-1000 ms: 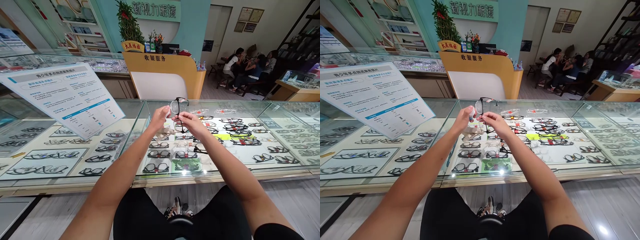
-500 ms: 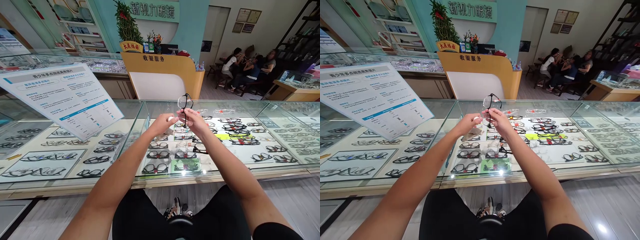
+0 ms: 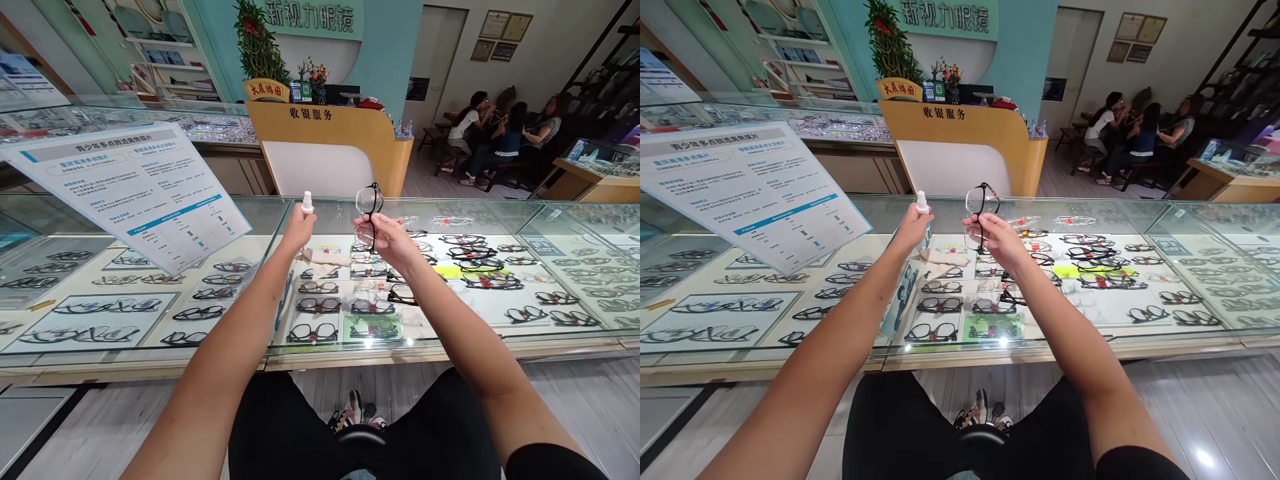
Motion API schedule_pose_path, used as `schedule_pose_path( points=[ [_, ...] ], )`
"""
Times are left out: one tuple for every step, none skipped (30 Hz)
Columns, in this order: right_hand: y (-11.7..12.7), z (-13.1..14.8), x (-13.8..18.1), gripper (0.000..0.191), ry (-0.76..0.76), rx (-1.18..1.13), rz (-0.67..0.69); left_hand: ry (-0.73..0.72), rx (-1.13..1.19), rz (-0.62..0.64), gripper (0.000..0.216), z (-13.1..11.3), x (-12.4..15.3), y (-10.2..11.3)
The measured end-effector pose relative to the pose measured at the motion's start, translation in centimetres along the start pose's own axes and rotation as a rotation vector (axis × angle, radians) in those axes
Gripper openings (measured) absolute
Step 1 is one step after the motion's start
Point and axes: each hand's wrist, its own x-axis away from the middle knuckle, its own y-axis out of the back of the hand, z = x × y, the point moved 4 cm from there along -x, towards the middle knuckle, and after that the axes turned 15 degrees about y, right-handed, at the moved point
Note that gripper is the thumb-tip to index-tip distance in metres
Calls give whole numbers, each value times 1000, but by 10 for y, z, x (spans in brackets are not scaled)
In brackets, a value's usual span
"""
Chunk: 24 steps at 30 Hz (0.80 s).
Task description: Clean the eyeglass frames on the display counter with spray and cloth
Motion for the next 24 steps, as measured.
schedule_pose_path(
  points=[
    [0, 0, 0, 45, -2, 5, 0, 21, -31, -17, 19, 6, -6, 2],
    [1, 0, 0, 44, -5, 15, 1, 28, -62, -24, 20, 12, -12, 3],
    [1, -1, 0, 44, -7, 26, 1, 28, -88, -25, 21, 17, -16, 4],
    [1, -1, 0, 43, -9, 36, 2, 28, -110, -22, 21, 21, -20, 5],
    [1, -1, 0, 42, -10, 42, 3, 32, -124, -16, 21, 25, -23, 6],
    [1, -2, 0, 42, -10, 42, 5, 38, -131, -12, 21, 28, -25, 6],
    [0, -2, 0, 42, -9, 38, 7, 42, -134, -9, 21, 30, -27, 6],
    [0, -2, 0, 43, -10, 31, 8, 46, -138, -7, 22, 32, -28, 6],
    [0, -2, 0, 44, -11, 24, 8, 49, -140, -4, 23, 33, -28, 6],
    [-1, -2, 1, 44, -13, 20, 8, 54, -141, -2, 25, 33, -28, 5],
    [-1, -2, 1, 44, -16, 21, 7, 61, -141, -3, 29, 32, -26, 4],
    [-1, -2, 1, 43, -18, 26, 5, 65, -137, -19, 34, 30, -24, 4],
    [-1, -1, 0, 42, -18, 33, 4, 61, -122, -59, 41, 26, -20, 5],
    [0, -1, 0, 41, -17, 38, 1, 43, -96, -130, 49, 21, -15, 7],
    [1, 0, 0, 41, -15, 41, -2, 5, -60, -229, 55, 13, -7, 12],
    [1, 1, 0, 41, -12, 41, -7, -52, -19, -345, 58, 3, 2, 17],
    [2, 2, -1, 42, -8, 38, -12, -128, 21, -454, 58, -8, 13, 23],
    [3, 3, -2, 42, -4, 33, -17, -210, 49, -523, 53, -19, 24, 28],
    [3, 4, -2, 43, 1, 27, -21, -286, 60, -530, 44, -30, 35, 30],
    [4, 5, -3, 44, 7, 22, -21, -345, 49, -458, 32, -39, 43, 30],
    [4, 6, -3, 44, 14, 19, -21, -382, 13, -312, 19, -47, 50, 26],
    [4, 7, -4, 44, 20, 18, -19, -404, -57, -112, 11, -53, 56, 19],
    [4, 8, -4, 44, 24, 20, -17, -413, -155, 111, 14, -55, 62, 9],
    [4, 9, -4, 43, 26, 25, -17, -419, -269, 312, 19, -54, 69, -1]
  ],
)
